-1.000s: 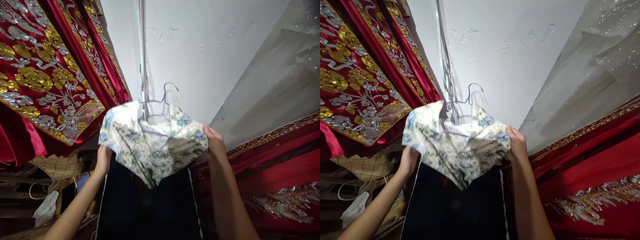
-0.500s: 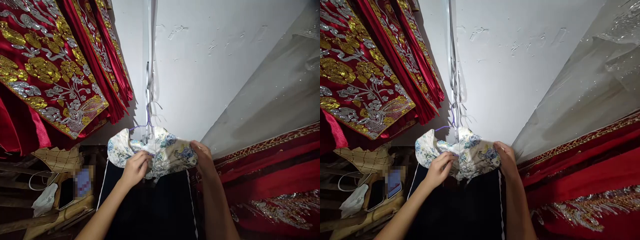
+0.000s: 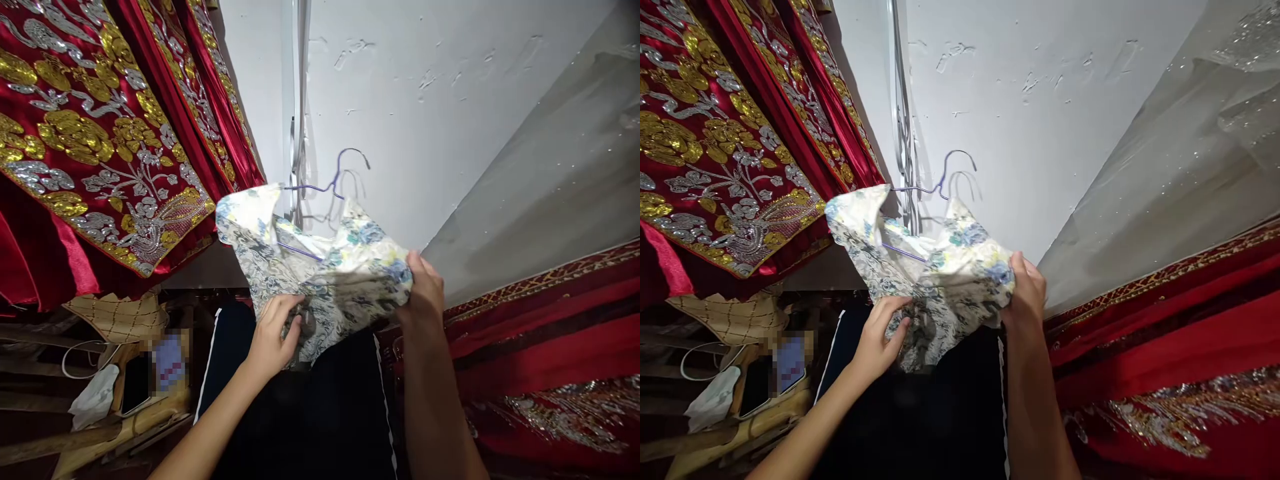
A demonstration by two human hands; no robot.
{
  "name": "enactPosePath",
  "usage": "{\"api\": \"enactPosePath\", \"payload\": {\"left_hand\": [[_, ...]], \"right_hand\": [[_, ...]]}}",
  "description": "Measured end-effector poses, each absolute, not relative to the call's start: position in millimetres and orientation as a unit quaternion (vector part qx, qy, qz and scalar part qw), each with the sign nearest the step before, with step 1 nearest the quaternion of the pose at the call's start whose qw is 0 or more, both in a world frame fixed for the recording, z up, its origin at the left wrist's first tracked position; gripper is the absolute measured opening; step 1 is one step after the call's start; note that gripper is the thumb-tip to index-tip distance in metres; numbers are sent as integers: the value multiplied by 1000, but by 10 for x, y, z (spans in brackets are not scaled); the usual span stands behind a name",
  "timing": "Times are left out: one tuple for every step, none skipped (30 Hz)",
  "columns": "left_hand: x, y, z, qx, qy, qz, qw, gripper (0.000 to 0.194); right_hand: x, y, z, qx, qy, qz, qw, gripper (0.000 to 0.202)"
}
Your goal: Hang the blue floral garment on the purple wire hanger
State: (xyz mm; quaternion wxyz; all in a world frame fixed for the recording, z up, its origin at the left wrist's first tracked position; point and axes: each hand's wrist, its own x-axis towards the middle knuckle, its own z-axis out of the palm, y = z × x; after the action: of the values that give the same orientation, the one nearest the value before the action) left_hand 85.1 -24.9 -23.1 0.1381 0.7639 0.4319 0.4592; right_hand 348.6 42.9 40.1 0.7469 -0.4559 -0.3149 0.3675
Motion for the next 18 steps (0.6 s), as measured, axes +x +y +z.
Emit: {"api": "enactPosePath", "payload": {"left_hand": [[852, -206, -202, 757, 452, 444, 157, 43], [850, -164, -176, 749, 472, 430, 177, 47], [844, -127, -157, 740, 488, 419, 197, 51], [833, -99, -146, 730, 500, 414, 214, 52], [818, -83, -146, 720, 507, 417, 224, 52], [800, -77, -158, 711, 513, 422, 230, 50], [780, -81, -181, 703, 518, 428, 232, 47], [759, -92, -215, 696, 525, 431, 232, 43], [739, -107, -257, 690, 534, 431, 230, 37], [719, -121, -304, 688, 543, 423, 228, 30], [701, -134, -351, 693, 551, 409, 223, 22], [684, -144, -395, 701, 557, 388, 216, 15], [669, -150, -432, 714, 562, 363, 208, 13], [657, -154, -460, 726, 567, 334, 200, 13], [648, -156, -477, 736, 573, 305, 194, 15], [642, -157, -485, 741, 578, 280, 193, 17], [639, -158, -483, 743, 583, 261, 198, 20], [639, -158, -475, 743, 587, 247, 205, 22]], "right_hand": [[3410, 473, 476, -445, -333, 391, 733, 44], [3337, 507, 536, -435, -353, 416, 716, 44], [3277, 527, 576, -426, -371, 439, 699, 45], [3235, 531, 592, -420, -385, 455, 684, 44], [3214, 519, 583, -418, -395, 466, 672, 44], [3213, 492, 551, -420, -402, 472, 663, 43], [3227, 454, 501, -424, -405, 478, 654, 43], [3251, 409, 437, -429, -407, 486, 643, 42], [3276, 362, 366, -435, -407, 494, 633, 41], [3297, 318, 296, -441, -403, 503, 625, 39], [3308, 280, 233, -445, -398, 511, 619, 37], [3307, 252, 181, -445, -392, 518, 617, 35], [3294, 235, 143, -443, -385, 522, 619, 34], [3273, 232, 121, -439, -379, 523, 625, 33], [3245, 242, 116, -434, -376, 521, 631, 32], [3214, 263, 128, -430, -377, 519, 635, 32], [3182, 293, 154, -427, -382, 513, 639, 32], [3150, 330, 194, -423, -390, 508, 641, 33]]}}
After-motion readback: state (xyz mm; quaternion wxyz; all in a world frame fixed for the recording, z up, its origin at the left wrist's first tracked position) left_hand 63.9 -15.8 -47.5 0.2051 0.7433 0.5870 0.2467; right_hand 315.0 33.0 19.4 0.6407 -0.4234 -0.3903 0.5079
